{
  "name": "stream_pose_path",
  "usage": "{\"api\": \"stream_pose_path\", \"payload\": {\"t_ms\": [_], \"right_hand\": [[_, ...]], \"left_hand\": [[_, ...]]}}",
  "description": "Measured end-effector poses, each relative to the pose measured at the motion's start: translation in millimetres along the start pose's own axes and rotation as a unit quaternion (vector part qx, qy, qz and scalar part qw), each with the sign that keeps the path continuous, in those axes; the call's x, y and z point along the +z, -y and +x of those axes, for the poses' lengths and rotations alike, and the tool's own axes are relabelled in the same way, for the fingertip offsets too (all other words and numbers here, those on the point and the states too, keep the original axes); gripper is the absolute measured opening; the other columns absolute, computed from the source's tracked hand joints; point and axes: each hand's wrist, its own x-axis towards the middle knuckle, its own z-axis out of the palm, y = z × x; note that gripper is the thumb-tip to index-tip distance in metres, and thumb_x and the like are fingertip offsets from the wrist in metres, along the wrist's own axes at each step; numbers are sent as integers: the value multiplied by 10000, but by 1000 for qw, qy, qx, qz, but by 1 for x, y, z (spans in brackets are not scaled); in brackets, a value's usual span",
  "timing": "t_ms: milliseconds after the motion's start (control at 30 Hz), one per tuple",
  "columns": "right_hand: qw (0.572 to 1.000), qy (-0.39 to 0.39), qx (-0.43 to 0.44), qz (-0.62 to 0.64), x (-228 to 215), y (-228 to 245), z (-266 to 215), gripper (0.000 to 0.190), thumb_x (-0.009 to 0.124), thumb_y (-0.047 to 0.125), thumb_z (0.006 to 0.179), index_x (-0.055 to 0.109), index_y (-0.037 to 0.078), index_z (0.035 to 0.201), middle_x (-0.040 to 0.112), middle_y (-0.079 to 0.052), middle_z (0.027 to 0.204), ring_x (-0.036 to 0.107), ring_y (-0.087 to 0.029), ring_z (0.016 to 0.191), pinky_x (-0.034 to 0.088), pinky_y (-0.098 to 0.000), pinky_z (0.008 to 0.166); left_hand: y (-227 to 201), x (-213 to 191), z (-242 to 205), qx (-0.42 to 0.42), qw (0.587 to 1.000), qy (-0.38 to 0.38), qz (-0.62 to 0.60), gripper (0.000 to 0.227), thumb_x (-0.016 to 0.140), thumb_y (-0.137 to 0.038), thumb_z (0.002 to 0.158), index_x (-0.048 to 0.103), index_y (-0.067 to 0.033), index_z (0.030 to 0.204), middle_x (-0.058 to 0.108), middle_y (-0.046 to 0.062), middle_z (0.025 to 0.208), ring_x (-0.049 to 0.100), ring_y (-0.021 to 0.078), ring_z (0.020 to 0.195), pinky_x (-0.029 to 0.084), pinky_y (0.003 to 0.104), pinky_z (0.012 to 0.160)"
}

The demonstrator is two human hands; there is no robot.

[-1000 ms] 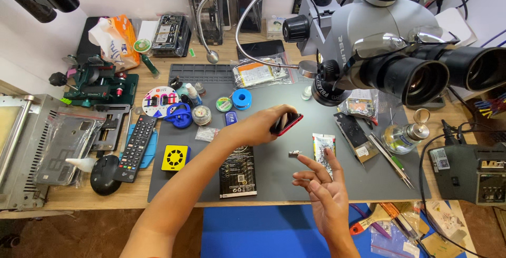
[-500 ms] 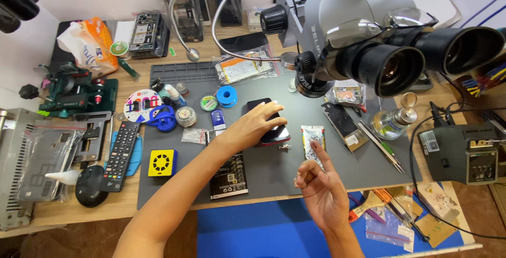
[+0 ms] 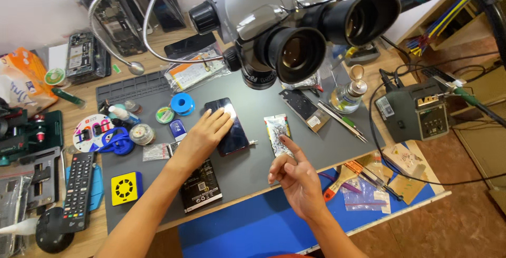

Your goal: The person applies a substance from a tube to the edge of a red smartphone, then wipes the phone with a tissue. They then handle a smartphone battery and a disassembled phone chassis, placing the battery into the chassis.

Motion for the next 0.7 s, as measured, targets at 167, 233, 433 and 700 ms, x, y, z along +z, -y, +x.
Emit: {"api": "stream_pose_path", "payload": {"t_ms": [167,233,433,700], "right_hand": [[1000,-6,12,-5,-2,-2,-9,617,628,119,981,421,-3,1550,660,-162,907,658,-260,772,566,-372,759],[1000,-4,16,-14,-1,-2,-13,580,615,105,984,454,8,1532,670,-159,914,663,-258,781,581,-378,771],[998,7,27,-59,-6,-17,-27,505,609,91,991,516,6,1480,695,-154,923,652,-269,772,568,-395,759],[999,-3,-35,-35,-11,-29,-22,484,644,44,961,577,-79,1423,711,-220,1010,744,-253,801,638,-367,742]], "left_hand": [[-5,-8,-3,-12,999,38,-5,675,573,64,852,493,-62,1511,500,124,1584,451,337,1488,395,506,1215],[-6,-7,-4,-17,999,45,-19,693,546,71,870,464,-69,1544,468,134,1619,431,345,1507,387,508,1221],[-11,-8,-9,-47,994,56,-76,793,479,176,835,416,-50,1593,390,147,1684,357,358,1563,324,489,1274],[-49,-62,-17,-193,956,-73,-210,630,554,155,877,574,-19,1483,553,190,1552,504,368,1452,383,446,1239]]}}
